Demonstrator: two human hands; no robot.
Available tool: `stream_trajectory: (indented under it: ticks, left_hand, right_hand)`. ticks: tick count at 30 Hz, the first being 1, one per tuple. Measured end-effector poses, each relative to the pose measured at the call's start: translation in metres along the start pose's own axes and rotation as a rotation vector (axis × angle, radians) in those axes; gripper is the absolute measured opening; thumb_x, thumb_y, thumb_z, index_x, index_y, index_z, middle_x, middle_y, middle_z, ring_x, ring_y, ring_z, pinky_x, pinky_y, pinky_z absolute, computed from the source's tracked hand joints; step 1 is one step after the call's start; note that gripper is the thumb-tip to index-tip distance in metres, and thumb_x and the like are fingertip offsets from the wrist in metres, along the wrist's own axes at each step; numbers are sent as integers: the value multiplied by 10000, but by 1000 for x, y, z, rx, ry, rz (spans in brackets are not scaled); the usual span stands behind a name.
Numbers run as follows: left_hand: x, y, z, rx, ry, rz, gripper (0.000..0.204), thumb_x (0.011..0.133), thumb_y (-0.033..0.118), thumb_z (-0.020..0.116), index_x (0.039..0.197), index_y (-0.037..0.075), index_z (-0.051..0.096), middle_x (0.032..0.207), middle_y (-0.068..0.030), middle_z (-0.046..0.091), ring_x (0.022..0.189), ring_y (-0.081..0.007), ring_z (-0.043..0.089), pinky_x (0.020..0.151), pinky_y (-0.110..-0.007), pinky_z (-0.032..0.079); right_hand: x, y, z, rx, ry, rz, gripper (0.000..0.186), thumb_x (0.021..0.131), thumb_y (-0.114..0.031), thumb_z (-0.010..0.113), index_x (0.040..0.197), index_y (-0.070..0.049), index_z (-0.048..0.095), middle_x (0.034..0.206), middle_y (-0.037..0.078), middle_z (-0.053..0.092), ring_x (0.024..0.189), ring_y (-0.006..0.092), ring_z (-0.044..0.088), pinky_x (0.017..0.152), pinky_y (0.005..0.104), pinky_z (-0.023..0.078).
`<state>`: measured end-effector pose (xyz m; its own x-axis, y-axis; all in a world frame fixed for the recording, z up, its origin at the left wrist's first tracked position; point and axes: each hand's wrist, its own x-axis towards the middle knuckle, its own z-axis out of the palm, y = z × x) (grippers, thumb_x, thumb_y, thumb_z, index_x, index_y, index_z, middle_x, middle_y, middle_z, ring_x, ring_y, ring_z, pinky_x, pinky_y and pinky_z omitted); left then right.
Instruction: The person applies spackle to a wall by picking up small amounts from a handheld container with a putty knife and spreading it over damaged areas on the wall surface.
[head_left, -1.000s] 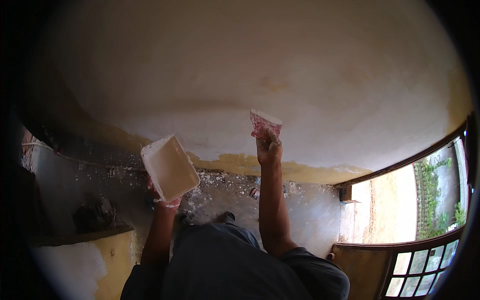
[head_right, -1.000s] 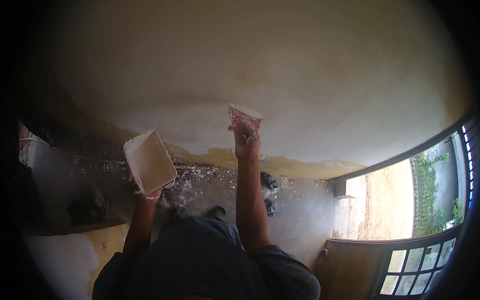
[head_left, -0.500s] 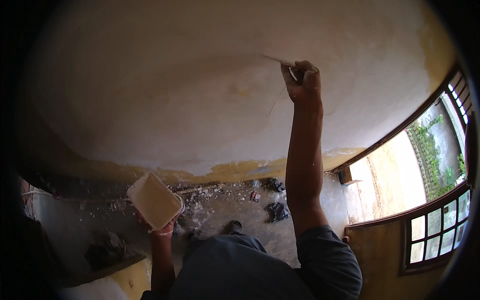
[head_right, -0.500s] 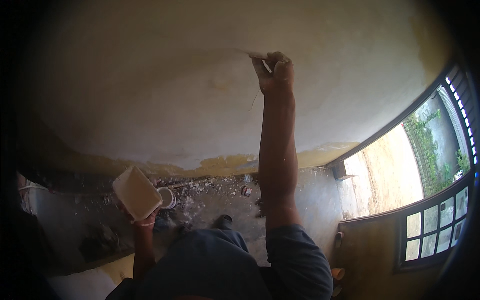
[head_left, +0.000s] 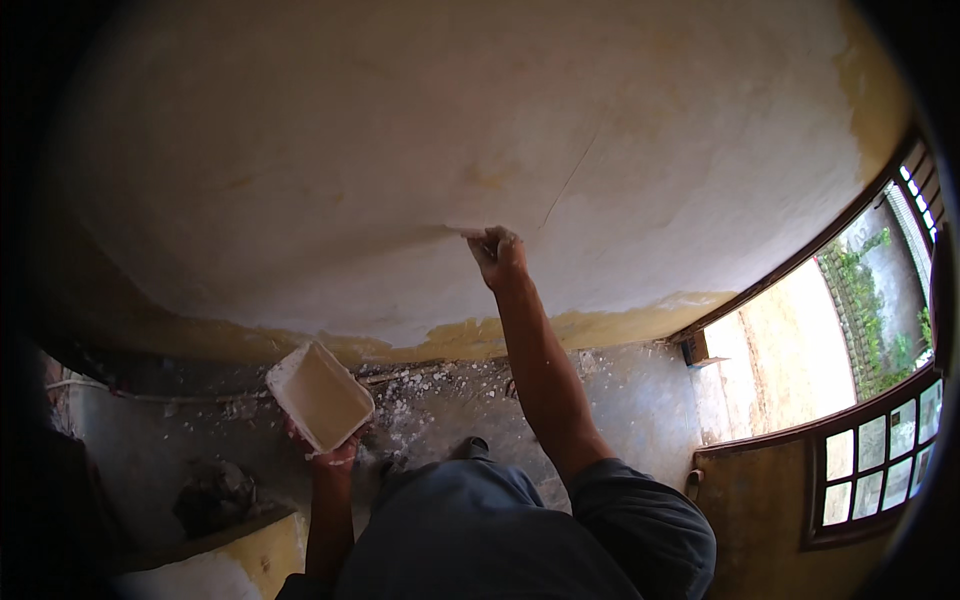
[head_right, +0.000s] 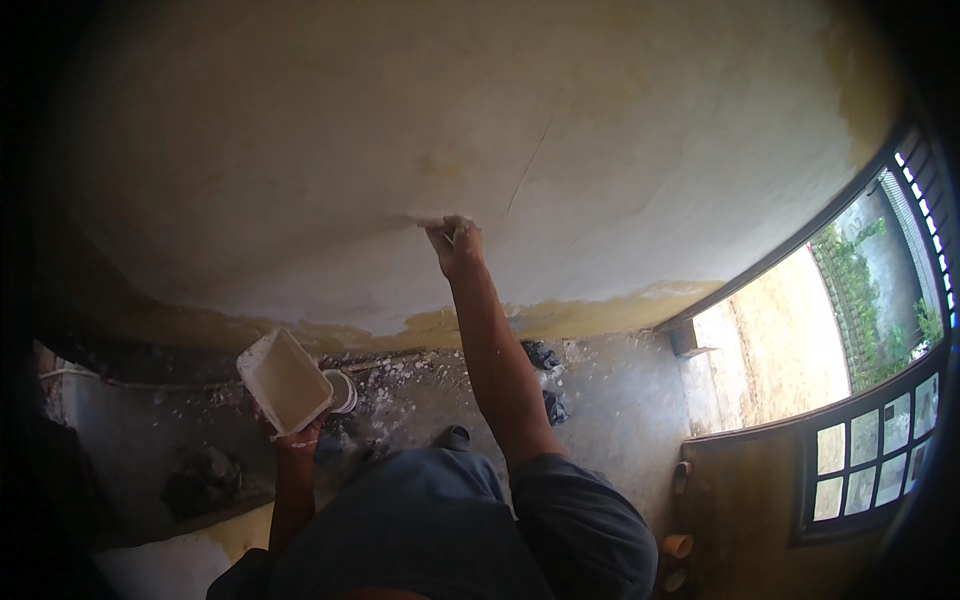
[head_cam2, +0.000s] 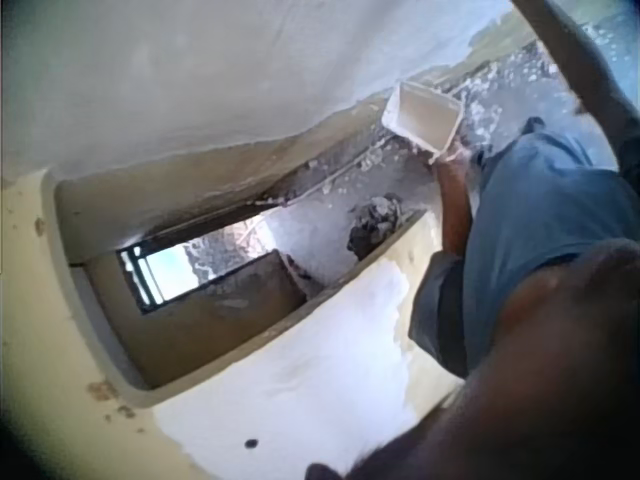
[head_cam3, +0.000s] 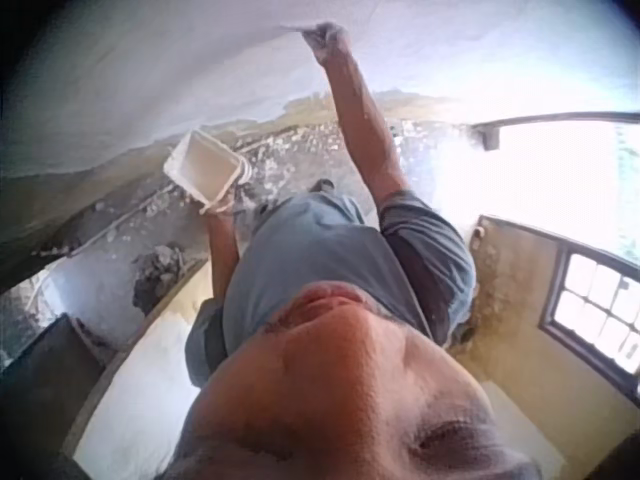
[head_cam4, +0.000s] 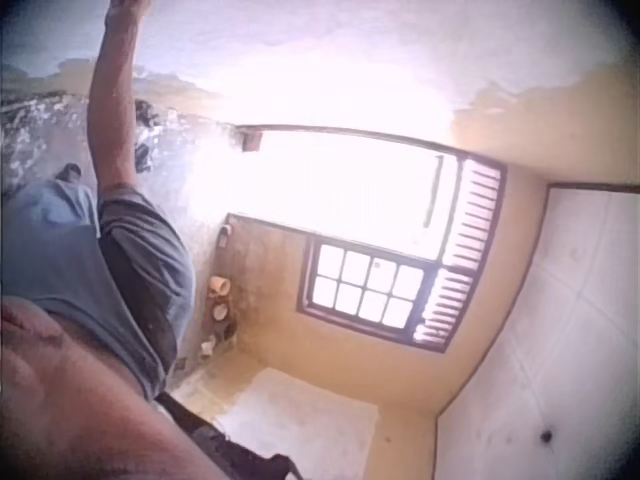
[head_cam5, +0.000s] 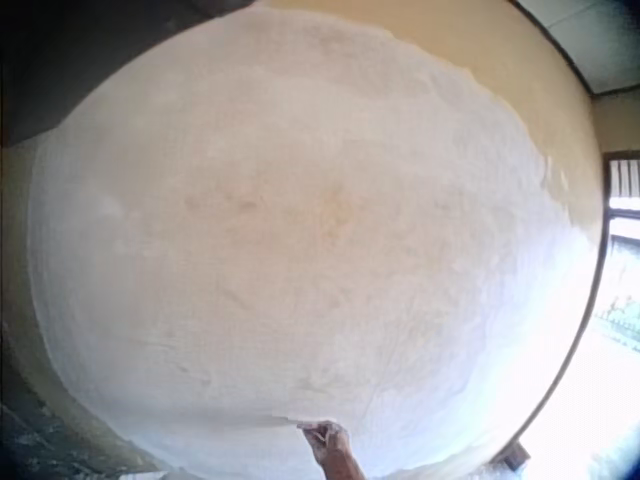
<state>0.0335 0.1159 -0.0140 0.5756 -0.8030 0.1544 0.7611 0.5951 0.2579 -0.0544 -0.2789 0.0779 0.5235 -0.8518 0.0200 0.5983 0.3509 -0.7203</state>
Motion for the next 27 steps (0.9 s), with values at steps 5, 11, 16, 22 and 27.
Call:
stream_trajectory:
  ticks: [5, 11, 16, 22, 27]
  left_hand:
    - [-7, 3, 8, 61, 13, 48, 928, 848, 611, 614, 1550, 187, 180, 1558, -186, 268, 1442, -439, 228, 971, -702, 449]
    - [-6, -2, 12, 66, 69, 30, 917, 851, 600, 623, 1548, 193, 186, 1561, -183, 266, 1444, -430, 232, 972, -691, 459]
    - [2, -11, 22, 12, -32, 12, 903, 852, 594, 614, 1539, 175, 206, 1548, -189, 288, 1412, -425, 305, 940, -701, 475]
    - [4, -16, 25, -7, -3, -18, 928, 809, 576, 670, 1527, 180, 235, 1522, -189, 334, 1417, -432, 295, 913, -705, 495]
    - [-3, -14, 40, 80, -36, -8, 901, 828, 605, 628, 1527, 190, 240, 1530, -179, 323, 1425, -429, 280, 915, -691, 503]
  right_hand:
    - [-7, -136, 190, 217, 1, -45, 179, 949, -50, 511, 810, 63, 523, 851, 159, 555, 863, 333, 583, 1046, 533, 497]
    - [-47, -147, 179, 125, -258, -182, 185, 860, 8, 536, 1029, 83, 541, 907, 228, 646, 845, 334, 639, 879, 469, 533]
    - [-35, -15, -25, 169, -44, 12, 98, 880, -22, 574, 889, 73, 597, 828, 180, 626, 748, 298, 597, 702, 420, 512]
    - [-2, 28, -112, 125, 385, 160, 184, 888, -27, 528, 1051, 58, 524, 934, 173, 600, 901, 318, 612, 969, 468, 547]
    - [12, -91, 36, 113, 305, 82, 101, 883, -40, 549, 968, 3, 518, 1033, 161, 540, 957, 286, 562, 920, 455, 578]
